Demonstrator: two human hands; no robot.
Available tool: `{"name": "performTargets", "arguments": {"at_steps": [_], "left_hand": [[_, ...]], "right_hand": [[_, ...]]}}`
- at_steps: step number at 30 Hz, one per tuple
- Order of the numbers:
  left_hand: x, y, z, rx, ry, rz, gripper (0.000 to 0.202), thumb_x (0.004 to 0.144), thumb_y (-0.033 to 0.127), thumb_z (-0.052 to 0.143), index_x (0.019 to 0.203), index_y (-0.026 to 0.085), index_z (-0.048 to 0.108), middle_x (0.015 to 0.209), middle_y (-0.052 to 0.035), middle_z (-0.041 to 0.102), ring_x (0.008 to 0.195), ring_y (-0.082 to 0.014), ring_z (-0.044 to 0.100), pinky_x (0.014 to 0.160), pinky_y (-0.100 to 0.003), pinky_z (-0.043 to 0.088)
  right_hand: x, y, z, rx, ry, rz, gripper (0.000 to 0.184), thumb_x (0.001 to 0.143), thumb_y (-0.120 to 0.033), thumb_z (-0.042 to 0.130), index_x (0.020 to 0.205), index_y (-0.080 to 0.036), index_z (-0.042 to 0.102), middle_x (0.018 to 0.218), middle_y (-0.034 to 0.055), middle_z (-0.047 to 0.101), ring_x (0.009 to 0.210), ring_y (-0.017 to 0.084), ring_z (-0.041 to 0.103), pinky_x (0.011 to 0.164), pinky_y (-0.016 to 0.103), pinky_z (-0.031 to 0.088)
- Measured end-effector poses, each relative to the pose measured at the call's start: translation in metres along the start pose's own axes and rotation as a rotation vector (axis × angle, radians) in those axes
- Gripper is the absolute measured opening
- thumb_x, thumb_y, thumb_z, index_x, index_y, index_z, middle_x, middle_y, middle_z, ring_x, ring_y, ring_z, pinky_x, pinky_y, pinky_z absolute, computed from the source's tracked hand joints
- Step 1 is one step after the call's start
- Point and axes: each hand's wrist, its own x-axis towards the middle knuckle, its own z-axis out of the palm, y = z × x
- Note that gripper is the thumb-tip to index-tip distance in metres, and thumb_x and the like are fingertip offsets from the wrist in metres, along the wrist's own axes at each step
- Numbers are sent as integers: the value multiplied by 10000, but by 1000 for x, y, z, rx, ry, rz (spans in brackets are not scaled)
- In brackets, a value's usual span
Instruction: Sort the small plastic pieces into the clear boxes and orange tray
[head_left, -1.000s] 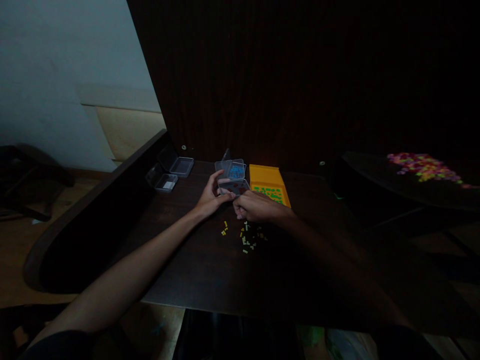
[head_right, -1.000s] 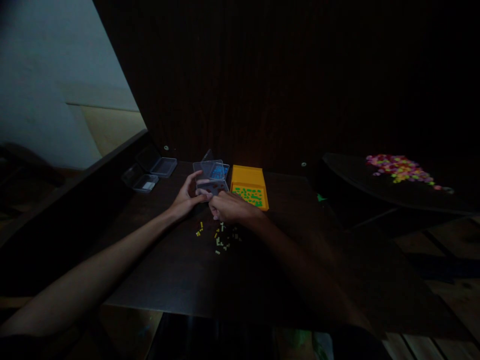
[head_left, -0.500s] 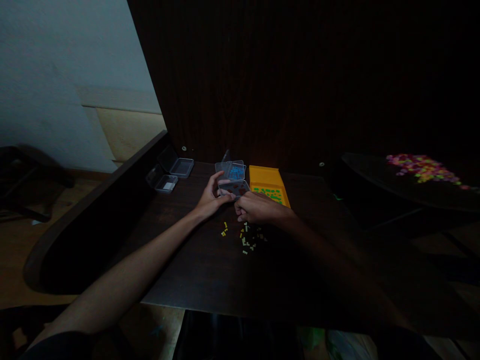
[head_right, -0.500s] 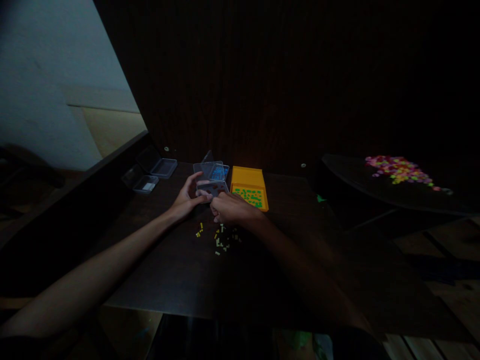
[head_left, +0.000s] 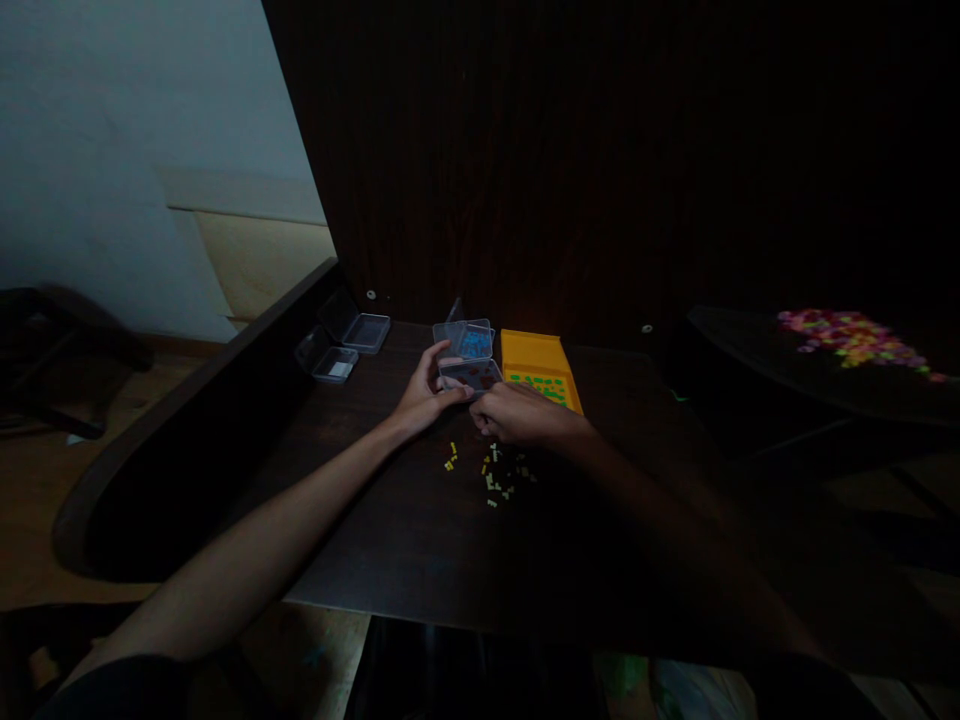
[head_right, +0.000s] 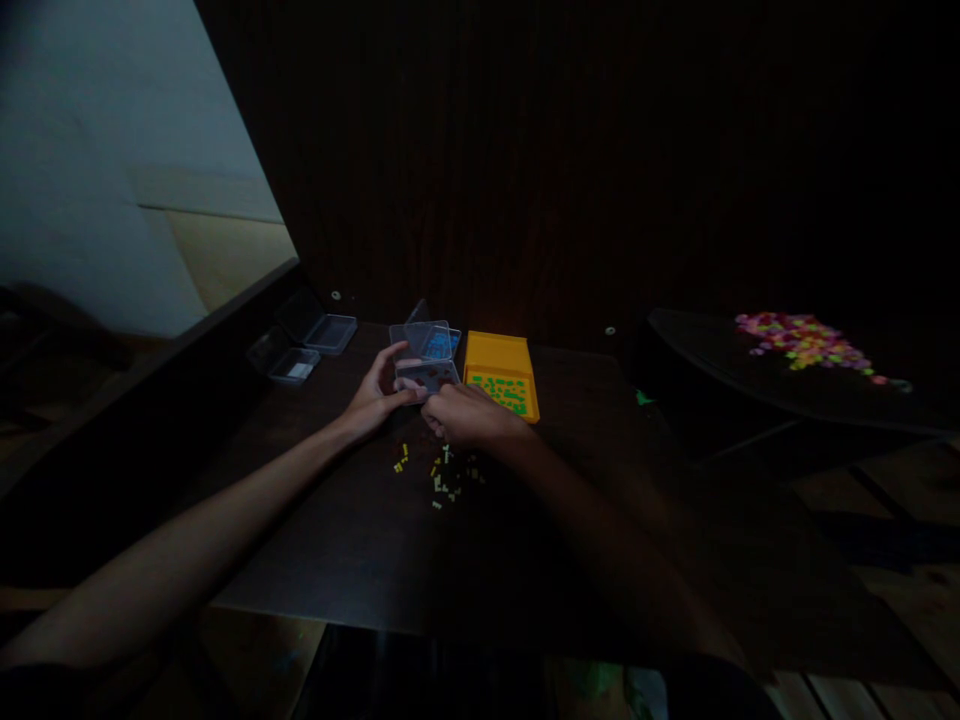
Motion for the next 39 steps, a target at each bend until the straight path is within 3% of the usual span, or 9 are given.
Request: {"name": "performTargets", "arguments": {"at_steps": [20,30,39], "left_hand": [[0,0,1,-20,0,3,829,588,189,820,1306,252,411,1170,-50,561,726,-76,620,780,-286,541],[1,-2,0,-5,-4,20,832,600,184,811,1324,250,406,1164,-64,568,718,-77,623,759,-280,536],[0,-1,1,-9,-6,10,825,612,177,807,1326,244,400,1188,-74,557,738,-78,628,787,-285,533]], "right_hand": [[1,9,1,39,-19,-15,140,837,-196,580,924,-209,688,877,53,650,785,163,570,595,237,312],[0,1,-4,19,-39,-1,113,841,-279,645,908,-201,693,873,55,654,793,178,591,600,256,316],[-5,-7,-9,-66,-59,45,164,860,-251,590,955,-175,699,959,115,659,905,227,606,677,273,379]]}}
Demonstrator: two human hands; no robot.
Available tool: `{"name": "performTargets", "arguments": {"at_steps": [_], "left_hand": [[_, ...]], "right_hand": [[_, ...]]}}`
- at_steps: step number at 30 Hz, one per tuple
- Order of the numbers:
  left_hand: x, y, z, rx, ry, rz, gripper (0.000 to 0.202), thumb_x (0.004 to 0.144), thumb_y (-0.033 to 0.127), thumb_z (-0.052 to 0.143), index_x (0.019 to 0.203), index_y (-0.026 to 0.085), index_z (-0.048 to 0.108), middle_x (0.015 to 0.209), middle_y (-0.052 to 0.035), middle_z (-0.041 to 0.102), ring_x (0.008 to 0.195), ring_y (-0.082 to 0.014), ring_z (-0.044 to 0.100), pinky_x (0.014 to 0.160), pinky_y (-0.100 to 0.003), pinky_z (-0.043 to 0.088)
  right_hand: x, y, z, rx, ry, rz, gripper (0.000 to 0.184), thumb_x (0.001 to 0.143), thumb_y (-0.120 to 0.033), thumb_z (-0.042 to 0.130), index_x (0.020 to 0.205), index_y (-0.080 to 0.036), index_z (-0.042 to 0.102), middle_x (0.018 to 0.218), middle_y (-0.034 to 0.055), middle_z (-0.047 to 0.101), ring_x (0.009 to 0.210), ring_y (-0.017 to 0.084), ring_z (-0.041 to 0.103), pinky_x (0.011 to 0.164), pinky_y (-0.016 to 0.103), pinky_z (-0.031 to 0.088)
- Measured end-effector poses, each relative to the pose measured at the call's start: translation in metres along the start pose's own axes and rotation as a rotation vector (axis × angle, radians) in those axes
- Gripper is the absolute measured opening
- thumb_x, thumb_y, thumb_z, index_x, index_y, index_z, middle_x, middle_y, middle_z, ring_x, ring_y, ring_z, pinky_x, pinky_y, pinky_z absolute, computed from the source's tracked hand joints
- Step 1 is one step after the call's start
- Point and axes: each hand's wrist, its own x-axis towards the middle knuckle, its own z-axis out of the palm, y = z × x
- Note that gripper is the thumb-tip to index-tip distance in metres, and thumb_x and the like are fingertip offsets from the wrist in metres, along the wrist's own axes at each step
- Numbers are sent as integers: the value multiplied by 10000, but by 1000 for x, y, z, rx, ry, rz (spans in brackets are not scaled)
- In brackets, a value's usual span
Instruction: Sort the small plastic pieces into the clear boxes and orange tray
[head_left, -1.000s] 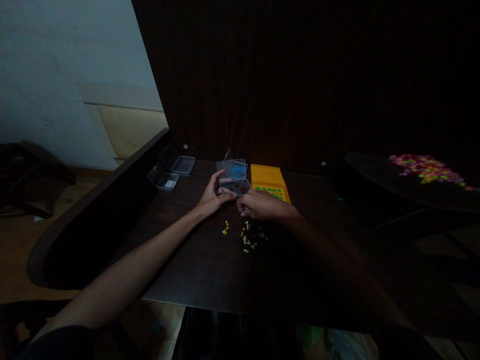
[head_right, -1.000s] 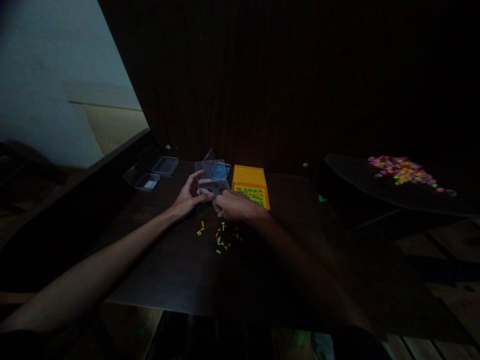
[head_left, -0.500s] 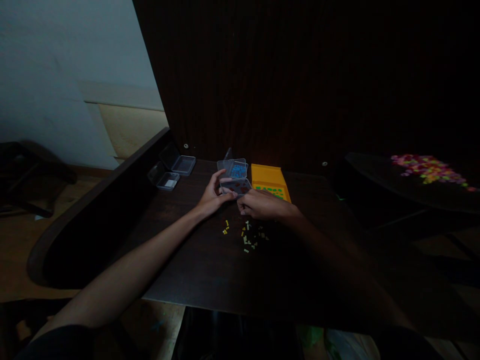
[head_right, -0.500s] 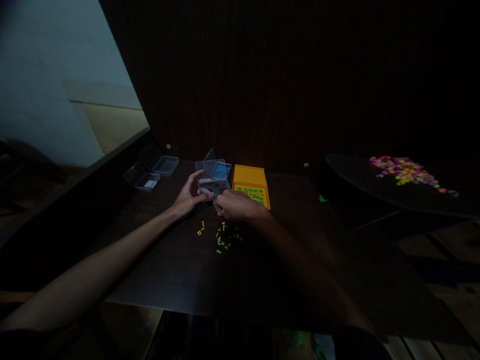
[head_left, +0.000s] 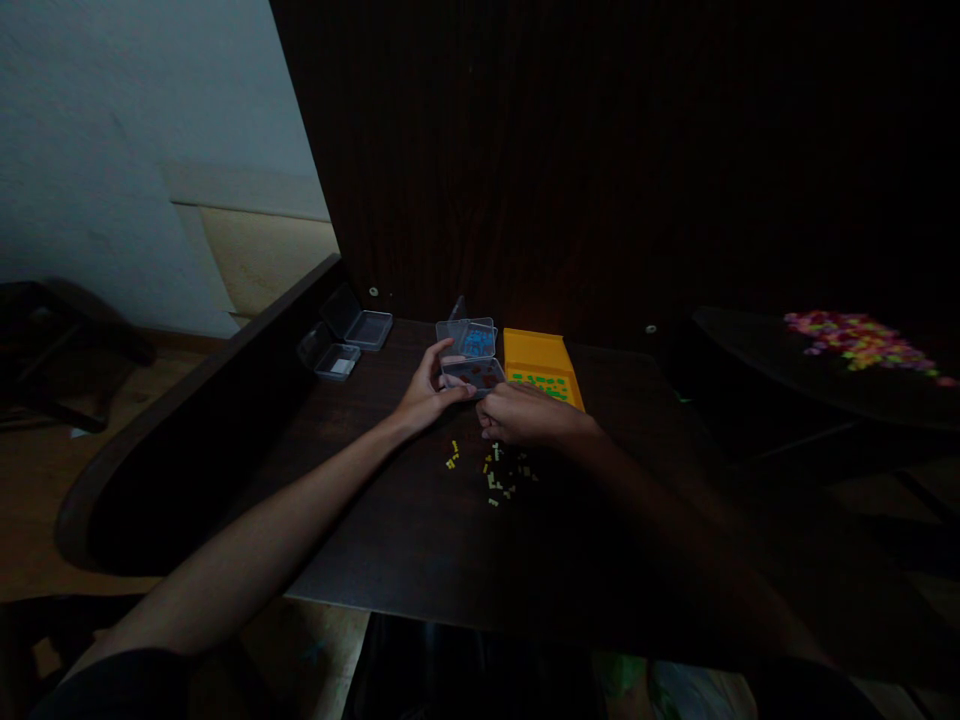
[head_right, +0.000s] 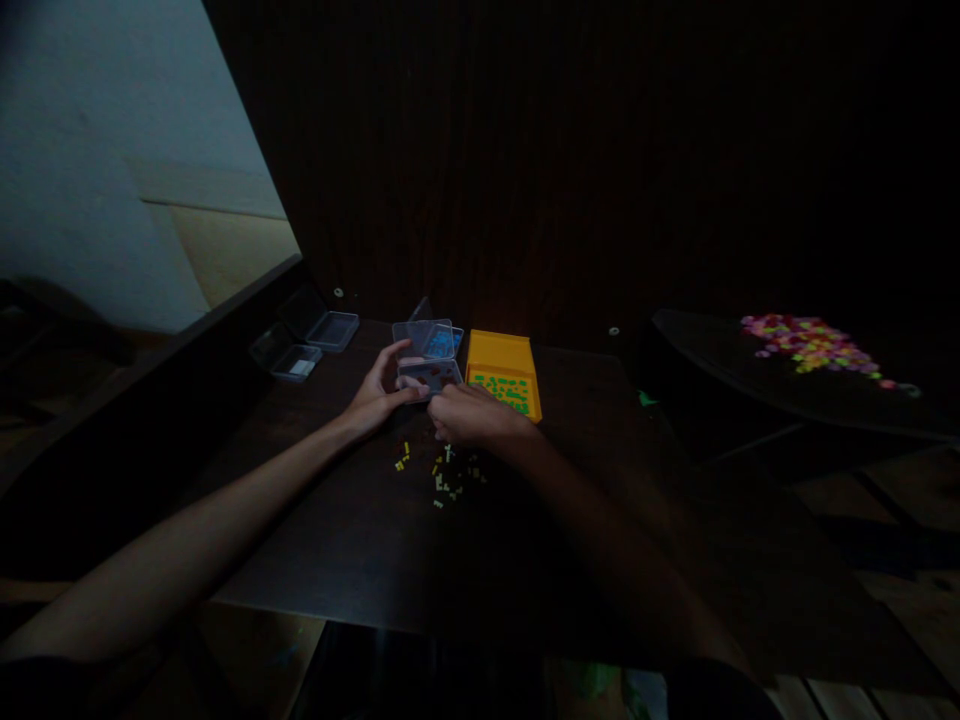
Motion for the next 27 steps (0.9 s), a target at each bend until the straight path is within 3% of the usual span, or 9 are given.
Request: {"name": "performTargets", "arguments": {"at_steps": [9,18,23,27], "left_hand": [[-1,2,1,15,3,5,834,598,206,813,1321,246,399,1165,-70,559,738,-93,627,792,-310,534],[-1,3,0,25,-6,3,824,613,205,782,1335,253,390,1145,-60,577,754,-108,637,806,-328,539],[0,-2,-3,-9,-57,18,819,623,164,716,1356,257,363,1211,-72,547,772,-117,646,758,-307,552],[-1,1,-2,-14,-89,32,830,608,144,733,1349,263,378,1213,-73,555,804,-132,649,737,-288,552]], "right_hand": [[-1,-2,4,-29,29,-42,198,870,-187,515,955,-148,690,960,132,676,886,224,624,699,288,388],[4,-2,12,-50,12,-43,236,850,-290,588,996,-125,675,994,145,667,955,253,615,750,296,410],[-6,-1,0,-26,35,-46,201,841,-289,590,961,-146,665,980,120,659,910,236,605,724,284,395],[-17,9,-16,-2,144,-30,198,856,-299,572,988,-164,631,932,83,657,818,198,588,692,266,369]]}}
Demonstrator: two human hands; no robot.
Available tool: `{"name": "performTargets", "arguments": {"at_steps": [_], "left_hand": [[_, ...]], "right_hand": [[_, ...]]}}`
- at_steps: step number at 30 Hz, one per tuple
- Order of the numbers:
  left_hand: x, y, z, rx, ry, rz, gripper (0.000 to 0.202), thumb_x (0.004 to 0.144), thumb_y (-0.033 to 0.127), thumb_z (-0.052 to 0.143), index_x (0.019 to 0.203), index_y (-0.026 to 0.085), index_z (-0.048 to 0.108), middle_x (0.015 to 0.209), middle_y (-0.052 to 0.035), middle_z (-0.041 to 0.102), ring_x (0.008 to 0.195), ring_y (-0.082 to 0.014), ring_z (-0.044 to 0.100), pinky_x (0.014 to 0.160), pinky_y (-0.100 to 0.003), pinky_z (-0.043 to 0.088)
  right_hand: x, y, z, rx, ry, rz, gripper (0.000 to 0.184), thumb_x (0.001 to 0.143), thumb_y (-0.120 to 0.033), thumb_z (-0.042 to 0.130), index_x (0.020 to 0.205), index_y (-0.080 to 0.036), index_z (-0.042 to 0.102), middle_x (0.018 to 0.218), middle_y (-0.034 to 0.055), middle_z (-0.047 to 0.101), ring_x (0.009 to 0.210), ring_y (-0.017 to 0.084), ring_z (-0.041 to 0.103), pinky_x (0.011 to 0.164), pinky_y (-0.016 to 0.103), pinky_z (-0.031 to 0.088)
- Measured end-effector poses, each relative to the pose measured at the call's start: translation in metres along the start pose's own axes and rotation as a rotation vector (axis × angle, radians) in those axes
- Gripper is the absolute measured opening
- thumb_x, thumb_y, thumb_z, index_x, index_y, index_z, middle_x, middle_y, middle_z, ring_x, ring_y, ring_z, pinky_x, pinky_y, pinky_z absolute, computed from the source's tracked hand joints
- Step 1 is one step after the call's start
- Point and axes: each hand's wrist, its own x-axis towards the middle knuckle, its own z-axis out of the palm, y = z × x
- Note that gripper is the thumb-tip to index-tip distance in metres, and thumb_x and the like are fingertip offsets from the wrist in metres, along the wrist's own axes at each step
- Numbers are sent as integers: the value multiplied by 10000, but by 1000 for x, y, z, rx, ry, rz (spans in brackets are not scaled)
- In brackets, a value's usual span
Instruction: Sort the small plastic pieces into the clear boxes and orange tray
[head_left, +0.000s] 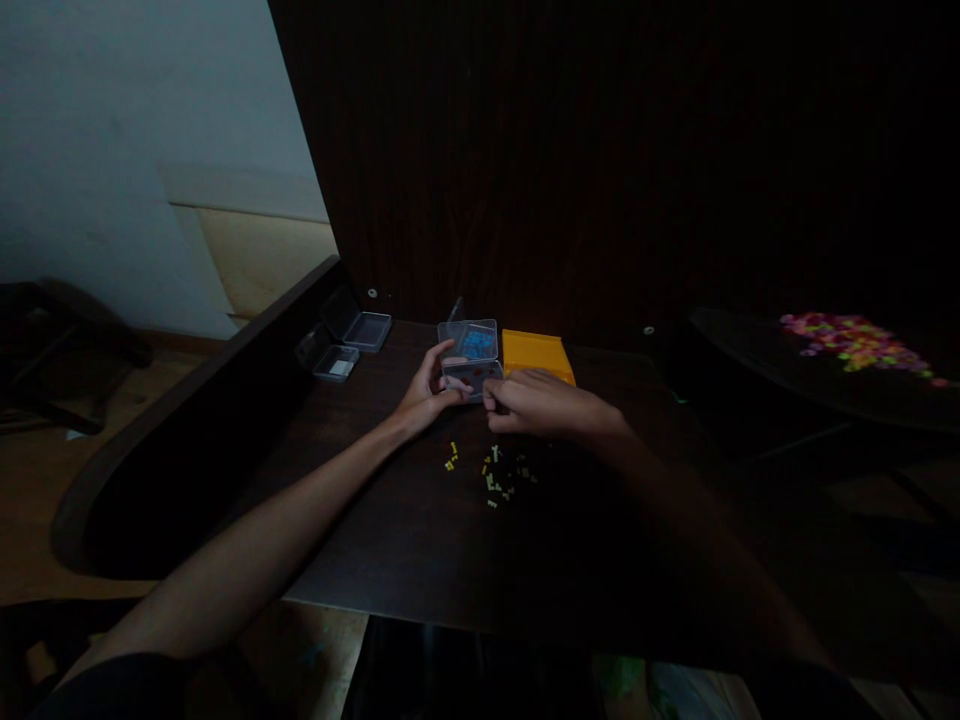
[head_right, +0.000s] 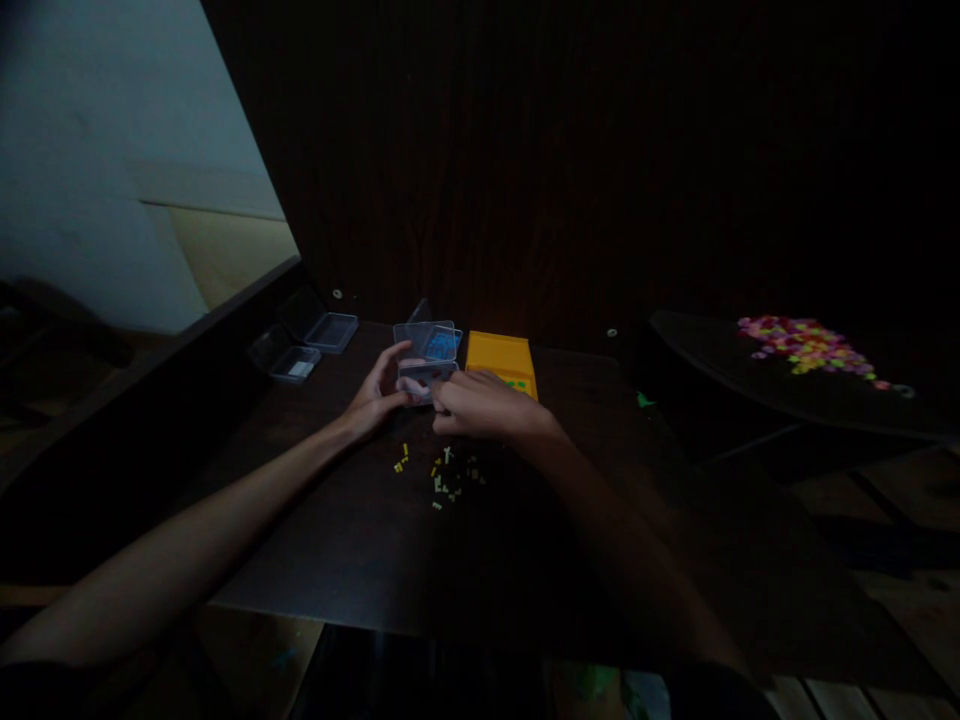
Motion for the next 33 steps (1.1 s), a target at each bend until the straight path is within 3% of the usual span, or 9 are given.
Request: {"name": "performTargets", "arguments": {"at_steps": [7,12,18,33], "left_hand": [[-5,5,2,3,-187,22,839,653,186,770,1380,289,364,1288,-100,501,833,-121,635,721,-257,543],[-8,5,5,-42,-247,5,862,653,184,778,1395,303,356,1262,-97,499,851,-126,625,707,-249,538],[-9,8,8,-16,-263,12,857,663,188,770,1404,291,353,1231,-92,523,843,-131,622,712,-270,539],[-6,3,4,-44,-245,-6,862,655,212,792,1392,307,356,1272,-97,492,845,-128,631,721,-272,539]], "right_hand": [[5,16,7,-53,148,52,294,942,-382,491,1084,-144,591,910,96,658,810,205,593,697,280,369],[12,11,17,-82,126,84,299,950,-374,489,1105,-144,602,948,120,662,867,223,614,732,296,400],[13,7,15,-72,82,127,330,956,-409,477,1106,-153,622,951,125,668,881,230,628,738,293,404],[15,16,24,-57,163,81,272,920,-315,496,1107,-185,645,929,104,650,790,202,579,672,296,351]]}}
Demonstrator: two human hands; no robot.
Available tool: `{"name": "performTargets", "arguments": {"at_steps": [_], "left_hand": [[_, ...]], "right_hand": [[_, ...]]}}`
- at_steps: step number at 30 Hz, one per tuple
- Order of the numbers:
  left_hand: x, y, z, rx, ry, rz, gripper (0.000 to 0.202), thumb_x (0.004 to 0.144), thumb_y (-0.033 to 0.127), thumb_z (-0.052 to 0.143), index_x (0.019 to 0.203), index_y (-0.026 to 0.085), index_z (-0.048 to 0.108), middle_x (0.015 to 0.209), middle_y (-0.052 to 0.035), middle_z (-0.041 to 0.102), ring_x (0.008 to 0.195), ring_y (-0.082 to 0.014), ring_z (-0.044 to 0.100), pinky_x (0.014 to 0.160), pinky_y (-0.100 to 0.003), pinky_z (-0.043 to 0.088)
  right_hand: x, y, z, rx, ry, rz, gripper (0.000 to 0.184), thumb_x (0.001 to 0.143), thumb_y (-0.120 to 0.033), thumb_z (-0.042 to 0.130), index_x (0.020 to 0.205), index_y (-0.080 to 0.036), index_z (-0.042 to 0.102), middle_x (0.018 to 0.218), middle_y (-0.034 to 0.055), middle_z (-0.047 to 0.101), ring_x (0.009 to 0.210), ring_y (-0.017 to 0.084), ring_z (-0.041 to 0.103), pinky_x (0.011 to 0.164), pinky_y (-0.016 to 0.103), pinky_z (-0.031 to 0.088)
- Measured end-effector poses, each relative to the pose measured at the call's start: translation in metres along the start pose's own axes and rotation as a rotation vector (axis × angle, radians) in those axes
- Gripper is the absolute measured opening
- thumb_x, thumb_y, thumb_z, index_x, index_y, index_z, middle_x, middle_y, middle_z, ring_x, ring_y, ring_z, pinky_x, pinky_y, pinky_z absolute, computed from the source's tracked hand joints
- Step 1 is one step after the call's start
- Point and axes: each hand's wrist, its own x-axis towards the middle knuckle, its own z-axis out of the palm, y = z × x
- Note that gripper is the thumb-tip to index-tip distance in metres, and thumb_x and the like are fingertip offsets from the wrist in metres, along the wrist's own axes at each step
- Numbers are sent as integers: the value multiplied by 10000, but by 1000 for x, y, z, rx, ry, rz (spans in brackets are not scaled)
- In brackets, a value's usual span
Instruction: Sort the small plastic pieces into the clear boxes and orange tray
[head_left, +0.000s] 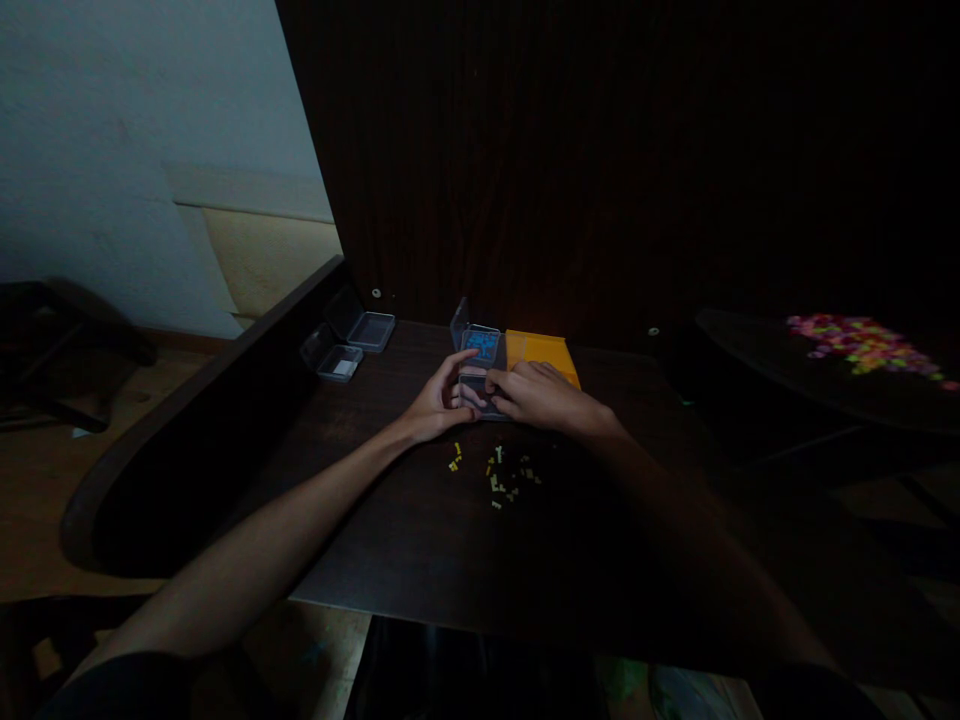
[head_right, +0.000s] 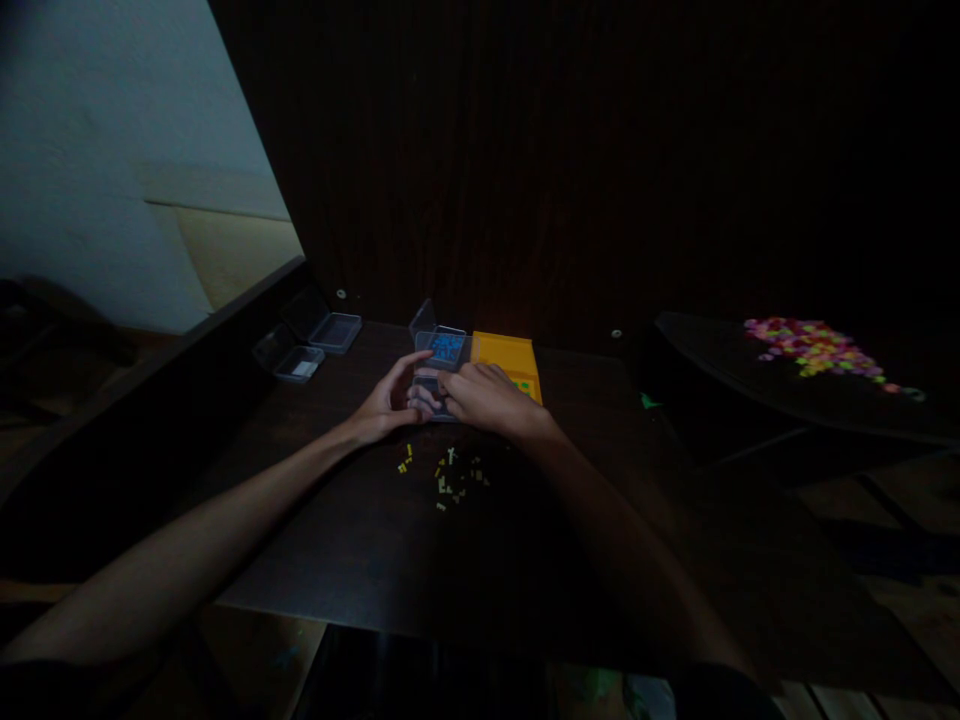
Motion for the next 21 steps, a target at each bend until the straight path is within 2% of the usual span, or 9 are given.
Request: {"name": "performTargets", "arguments": {"at_steps": [4,9,12,16,21], "left_hand": [[0,0,1,-22,11,-9,856,643,179,790,1377,304,367,1257,-91,494,840,-122,628,707,-253,537],[1,0,0,12,102,-8,859,624,175,789,1368,300,380,1225,-78,514,829,-122,634,718,-258,541],[3,-1,-1,47,173,-2,873,601,183,792,1364,282,380,1230,-87,522,788,-109,627,723,-269,540],[5,-1,-1,93,275,0,860,596,173,771,1351,275,372,1244,-84,517,781,-103,624,737,-278,533],[6,-2,0,103,332,-14,857,598,138,726,1356,258,346,1247,-87,510,766,-92,623,745,-277,526]], "right_hand": [[1,-1,-1,-27,-10,3,291,928,-313,475,1119,-172,644,941,118,653,791,211,585,670,303,354],[-3,-8,-16,-45,-14,14,322,937,-326,453,1154,-171,633,923,117,663,771,209,596,659,299,356],[-5,-15,-22,19,-39,-65,268,916,-318,492,1070,-195,673,893,87,672,761,189,591,654,280,352],[-7,-23,-17,58,-107,-163,170,858,-243,573,939,-220,720,913,68,673,822,194,595,699,275,373],[-7,-27,-6,36,-140,-162,217,862,-238,600,1039,-250,726,975,83,656,918,217,598,795,304,398]]}}
